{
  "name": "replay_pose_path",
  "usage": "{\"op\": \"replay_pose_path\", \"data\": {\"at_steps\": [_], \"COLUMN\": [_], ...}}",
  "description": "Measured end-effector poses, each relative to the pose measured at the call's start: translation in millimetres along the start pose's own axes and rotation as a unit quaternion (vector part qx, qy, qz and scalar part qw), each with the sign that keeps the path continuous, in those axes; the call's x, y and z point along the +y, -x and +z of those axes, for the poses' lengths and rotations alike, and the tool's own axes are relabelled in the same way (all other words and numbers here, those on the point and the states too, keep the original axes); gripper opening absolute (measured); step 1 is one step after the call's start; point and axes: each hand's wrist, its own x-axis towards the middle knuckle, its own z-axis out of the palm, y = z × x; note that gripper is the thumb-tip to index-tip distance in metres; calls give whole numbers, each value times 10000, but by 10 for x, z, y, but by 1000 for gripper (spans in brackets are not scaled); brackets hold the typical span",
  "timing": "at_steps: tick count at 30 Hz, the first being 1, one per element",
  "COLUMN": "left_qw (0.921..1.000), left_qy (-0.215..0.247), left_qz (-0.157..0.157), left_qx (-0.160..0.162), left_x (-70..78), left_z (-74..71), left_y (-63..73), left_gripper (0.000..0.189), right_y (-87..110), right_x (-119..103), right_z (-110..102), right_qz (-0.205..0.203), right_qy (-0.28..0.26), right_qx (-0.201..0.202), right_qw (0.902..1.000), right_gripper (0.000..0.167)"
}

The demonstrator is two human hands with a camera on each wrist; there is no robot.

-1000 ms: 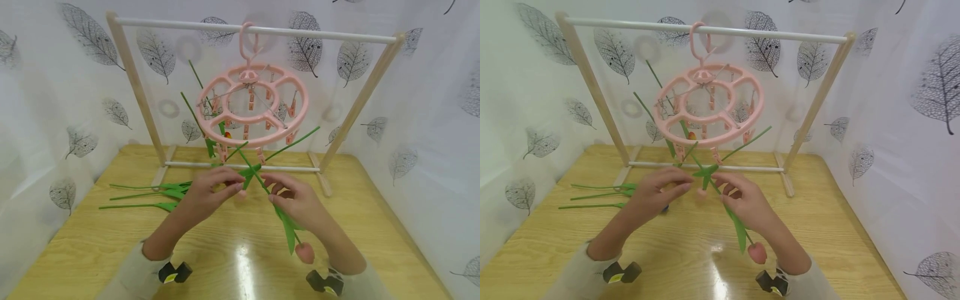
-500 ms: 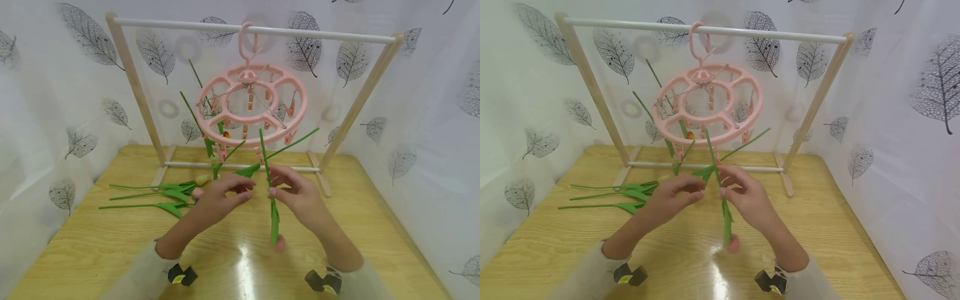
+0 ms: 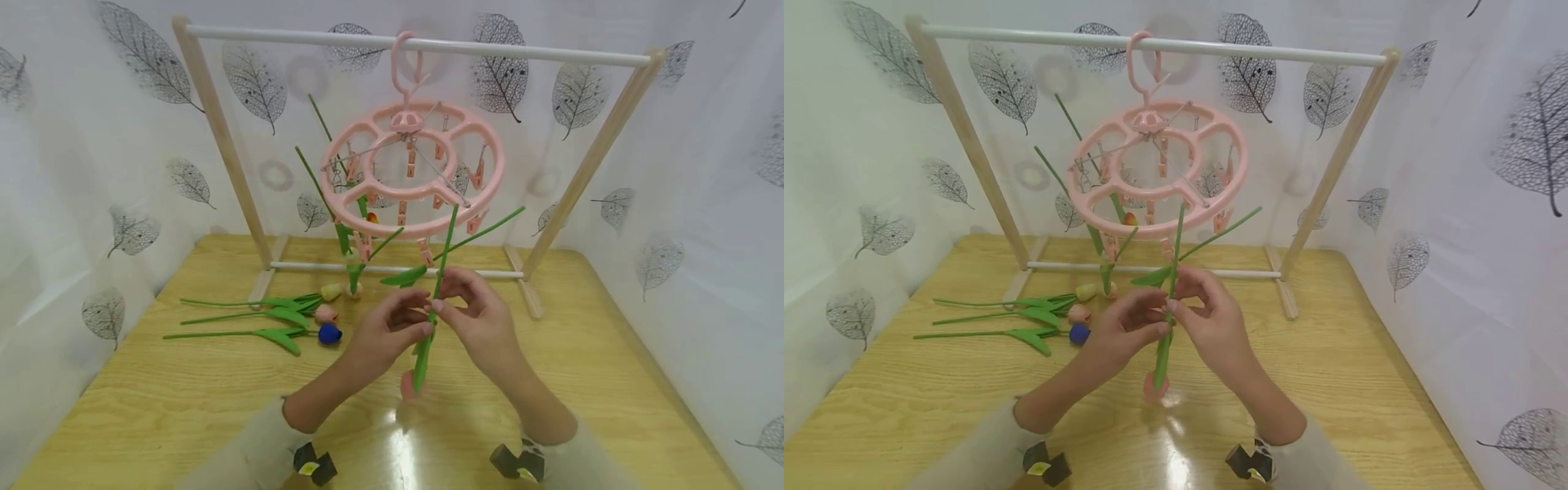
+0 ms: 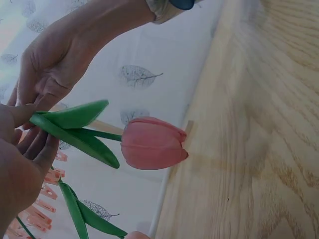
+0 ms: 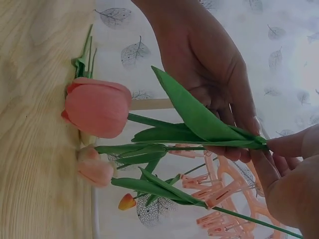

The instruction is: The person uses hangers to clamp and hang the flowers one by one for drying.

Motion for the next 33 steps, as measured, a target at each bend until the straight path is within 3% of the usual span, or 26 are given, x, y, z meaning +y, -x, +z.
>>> {"op": "replay_pose_path", "data": {"at_steps": [7, 15, 20, 23, 26, 30, 33], "left_qw": [9997, 9967, 9954, 9953, 9960, 9966, 9967], "left_qy": [-189, -775, -843, -800, -744, -653, -617], "left_qz": [-3, 207, 443, 540, 480, 483, 507], "left_qx": [159, 122, 68, 87, 120, 113, 115], "left_x": [8, 23, 48, 70, 87, 89, 97], "left_z": [2, -51, -120, -155, -179, -200, -215], "left_y": [12, 12, 3, -2, -3, -22, -33], "left_gripper": [40, 41, 46, 49, 50, 50, 49], "right_y": [9, 0, -28, -70, -115, -220, -423], "right_x": [42, 82, 79, 31, -70, -189, -219], "right_z": [83, 107, 68, -35, -213, -544, -835], "right_qz": [-950, -971, -1014, -1120, -1085, -783, -701], "right_qy": [406, 748, 878, 791, 652, 575, 715], "right_qx": [304, 257, 204, 372, 827, 1462, 1646], "right_qw": [9942, 9921, 9908, 9899, 9885, 9845, 9813], "right_gripper": [39, 44, 45, 42, 38, 34, 34]}}
